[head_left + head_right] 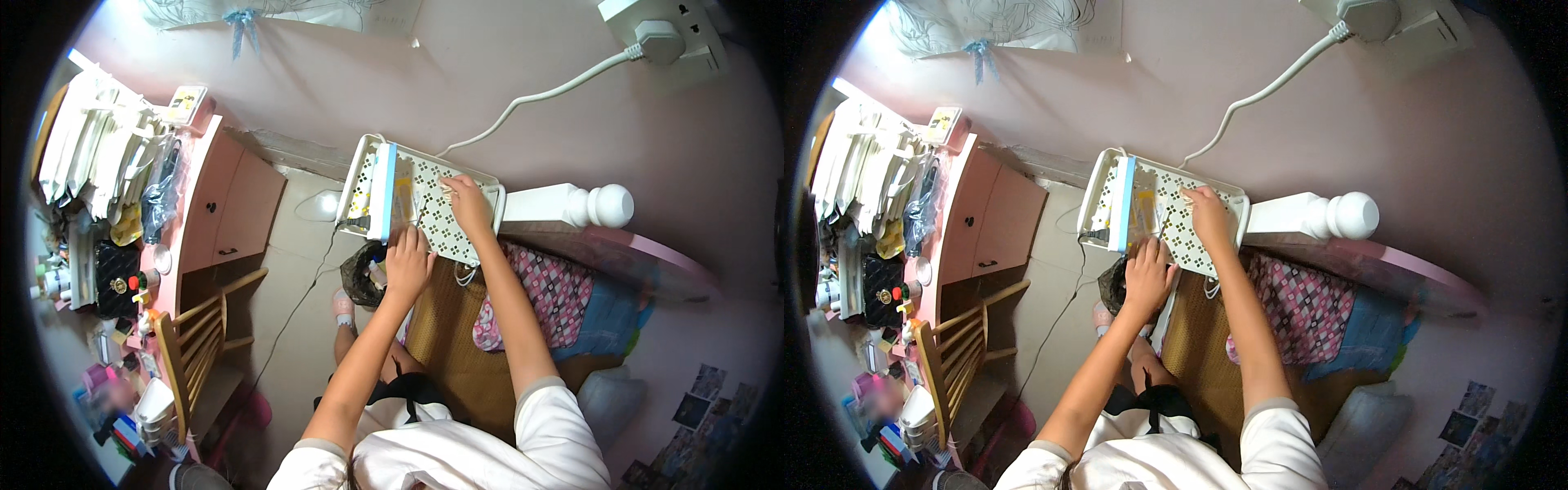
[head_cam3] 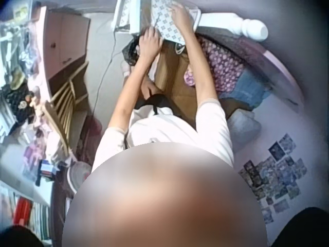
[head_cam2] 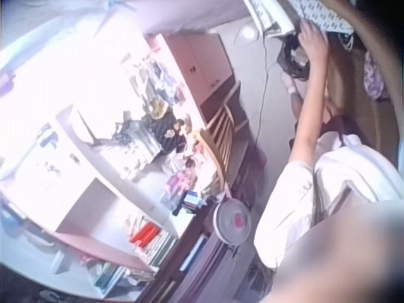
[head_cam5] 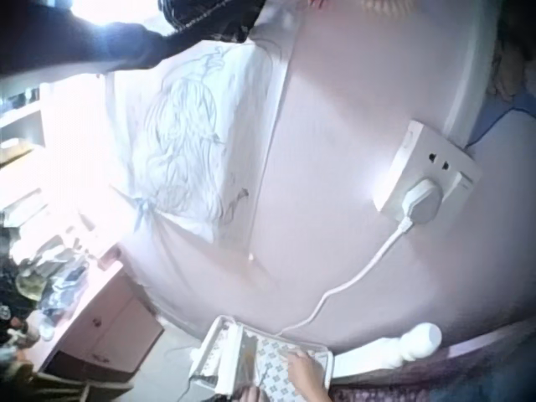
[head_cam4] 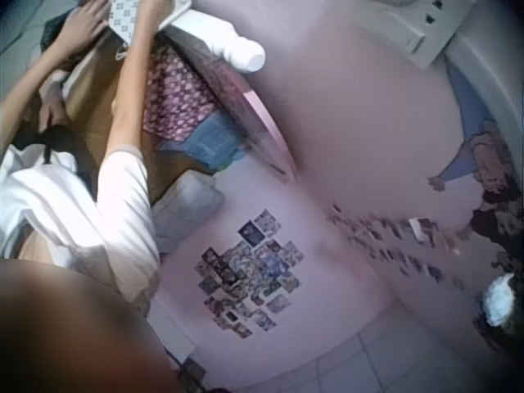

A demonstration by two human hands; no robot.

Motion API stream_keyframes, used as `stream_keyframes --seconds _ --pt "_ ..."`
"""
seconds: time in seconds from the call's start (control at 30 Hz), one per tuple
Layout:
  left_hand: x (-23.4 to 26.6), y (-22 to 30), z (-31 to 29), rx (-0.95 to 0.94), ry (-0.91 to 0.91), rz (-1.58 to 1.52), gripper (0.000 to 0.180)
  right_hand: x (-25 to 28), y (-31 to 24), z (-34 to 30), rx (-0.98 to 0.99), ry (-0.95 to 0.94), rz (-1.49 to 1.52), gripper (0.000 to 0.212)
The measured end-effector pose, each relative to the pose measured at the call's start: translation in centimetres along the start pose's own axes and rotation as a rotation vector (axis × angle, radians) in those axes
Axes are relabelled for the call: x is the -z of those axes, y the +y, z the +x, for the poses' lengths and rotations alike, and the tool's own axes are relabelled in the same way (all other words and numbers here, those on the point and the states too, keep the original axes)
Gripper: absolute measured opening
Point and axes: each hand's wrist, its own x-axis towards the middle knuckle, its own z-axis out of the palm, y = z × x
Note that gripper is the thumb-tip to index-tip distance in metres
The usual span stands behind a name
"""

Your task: The person wipes a white plastic basket with a cloth, then moves to a bookshelf to wipe the shelves. They remove several books from the shelf, wipe the empty space, and place the books back. The person also wipes the desk surface below the shelf.

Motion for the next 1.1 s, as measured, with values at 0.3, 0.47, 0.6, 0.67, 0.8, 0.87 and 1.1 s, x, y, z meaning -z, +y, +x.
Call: stream_keyframes --seconds 0.3,0.47,0.6,0.67,0.8,0.87,1.1 --pt "-0.8 -0.2 0.9 0.056 -0.013 0.045 0.073 -0.6 2.7 -6.0 0.255 -0.459 -0.213 0.023" --pt "-0.7 -0.2 1.3 0.106 -0.051 0.02 0.075 0.8 0.7 -3.6 0.14 -0.248 -0.282 0.02" --pt "-0.2 -0.1 1.2 0.114 -0.076 -0.012 0.077 -1.8 -1.0 1.4 0.148 0.123 -0.036 0.025" --pt "-0.5 0.1 1.3 0.091 -0.067 0.004 0.077 -3.4 -0.4 3.1 0.246 0.173 -0.074 0.029" --pt "-0.9 -0.2 1.2 0.075 -0.014 0.026 0.078 -3.6 0.3 3.3 0.24 -0.087 -0.273 0.036" --pt "-0.9 -0.1 1.1 0.119 -0.06 0.002 0.078 -2.8 1.5 0.8 0.23 -0.217 -0.343 0.033" --pt "-0.8 0.5 1.7 0.11 -0.031 -0.026 0.076 -0.9 0.9 -2.2 0.336 -0.095 -0.476 0.03"
